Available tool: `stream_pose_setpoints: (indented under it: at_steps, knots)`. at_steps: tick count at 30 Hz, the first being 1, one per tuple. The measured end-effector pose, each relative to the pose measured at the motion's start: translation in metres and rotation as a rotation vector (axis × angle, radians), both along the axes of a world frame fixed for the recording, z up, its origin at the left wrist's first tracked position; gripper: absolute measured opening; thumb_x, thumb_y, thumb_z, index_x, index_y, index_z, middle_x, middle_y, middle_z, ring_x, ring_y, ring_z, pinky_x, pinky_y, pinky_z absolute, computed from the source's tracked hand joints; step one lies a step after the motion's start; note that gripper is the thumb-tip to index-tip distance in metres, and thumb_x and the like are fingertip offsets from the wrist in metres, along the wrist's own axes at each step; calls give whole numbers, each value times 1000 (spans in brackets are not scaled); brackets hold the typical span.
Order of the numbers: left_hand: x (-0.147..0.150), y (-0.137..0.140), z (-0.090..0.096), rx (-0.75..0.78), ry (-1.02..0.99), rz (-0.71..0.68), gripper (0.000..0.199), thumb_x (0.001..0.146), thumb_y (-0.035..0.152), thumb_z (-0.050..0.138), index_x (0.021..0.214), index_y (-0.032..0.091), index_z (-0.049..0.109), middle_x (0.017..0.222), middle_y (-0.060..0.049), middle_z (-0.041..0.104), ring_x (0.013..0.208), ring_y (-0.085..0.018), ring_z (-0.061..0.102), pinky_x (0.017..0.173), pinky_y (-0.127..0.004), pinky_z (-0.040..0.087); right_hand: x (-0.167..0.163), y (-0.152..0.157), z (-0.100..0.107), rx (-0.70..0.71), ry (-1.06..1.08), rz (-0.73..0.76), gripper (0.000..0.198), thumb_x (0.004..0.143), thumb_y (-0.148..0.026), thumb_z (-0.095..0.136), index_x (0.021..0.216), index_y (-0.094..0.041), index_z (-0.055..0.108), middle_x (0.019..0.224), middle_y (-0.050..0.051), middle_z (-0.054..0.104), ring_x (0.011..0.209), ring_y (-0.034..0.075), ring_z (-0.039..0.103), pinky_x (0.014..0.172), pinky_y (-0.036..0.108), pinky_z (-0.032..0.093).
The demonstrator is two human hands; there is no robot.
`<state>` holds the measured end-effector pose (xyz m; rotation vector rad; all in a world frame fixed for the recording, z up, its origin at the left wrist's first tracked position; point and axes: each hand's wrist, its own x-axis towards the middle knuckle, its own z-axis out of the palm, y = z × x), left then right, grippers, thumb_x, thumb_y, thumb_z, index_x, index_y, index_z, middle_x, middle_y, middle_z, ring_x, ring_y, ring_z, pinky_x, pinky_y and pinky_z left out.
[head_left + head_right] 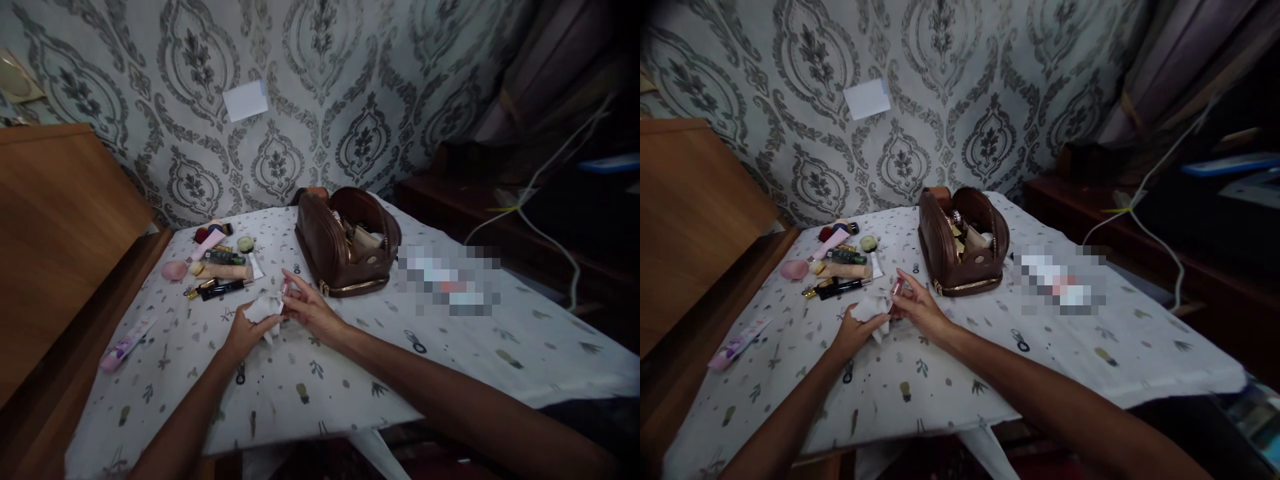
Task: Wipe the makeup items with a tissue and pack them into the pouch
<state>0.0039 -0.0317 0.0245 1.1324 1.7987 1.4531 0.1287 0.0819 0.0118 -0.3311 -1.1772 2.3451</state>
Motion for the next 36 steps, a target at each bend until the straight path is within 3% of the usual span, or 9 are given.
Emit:
stream_pose_setpoints:
  at_steps: [3,8,14,19,22,25,28,31,36]
  knots:
    - [0,0,1,-3,6,6,35,65,39,76,87,13,69,86,-7,74,79,-22,66,78,-33,53,4,-2,0,38,5,21,74,71,-41,80,133,-30,41,96,-1,64,73,13,63,66,28,54]
    - [-1,1,-2,67,107,-8,38,67,35,76,93,18,54,79,2,63,71,-15,59,69,-26,48,9,-4,3,107,38,50,61,72,-47,79,119,-29,44,113,3,59,77,15,63,62,30,57]
    - [3,3,-2,123,51,-32,66,65,33,76,119,21,40,105,-4,60,87,-18,61,76,-29,48,10,-1,0,99,75,124,75,75,-45,79,138,-31,43,98,-1,57,78,13,62,64,25,56]
    - [3,-2,0,144,119,-66,72,73,39,72,132,22,32,108,-4,59,88,-17,60,78,-29,48,8,-3,-8,189,52,214,72,79,-48,76,142,-28,48,106,2,60,75,10,58,65,23,53]
    - [1,-4,2,124,203,10,53,81,42,67,124,22,43,96,-1,60,80,-16,59,74,-28,48,8,-5,-9,284,29,300,67,80,-51,74,137,-21,55,95,2,61,70,9,56,64,23,52]
    - [0,-2,4,148,249,117,28,87,47,58,99,21,58,84,0,62,76,-16,58,73,-28,48,8,-8,-10,277,35,336,67,81,-52,73,136,-20,54,87,0,60,72,11,61,61,22,49]
    - [-3,1,3,171,249,221,36,87,54,56,82,19,63,78,-2,63,75,-17,58,73,-28,48,10,-10,-8,251,-5,349,68,78,-43,79,137,-22,52,92,1,62,77,14,65,61,23,49]
    - [-7,1,0,117,137,251,44,85,60,55,79,18,65,67,-1,61,64,-15,56,60,-26,46,12,-10,-6,246,-26,349,68,74,-36,82,135,-21,54,100,3,65,80,14,65,69,26,51]
    - [-10,1,-1,7,-180,288,46,81,65,57,81,19,62,52,6,50,40,-9,40,37,-20,28,15,-9,-5,224,-22,357,57,78,-34,78,129,-17,57,89,2,65,75,14,67,74,30,53]
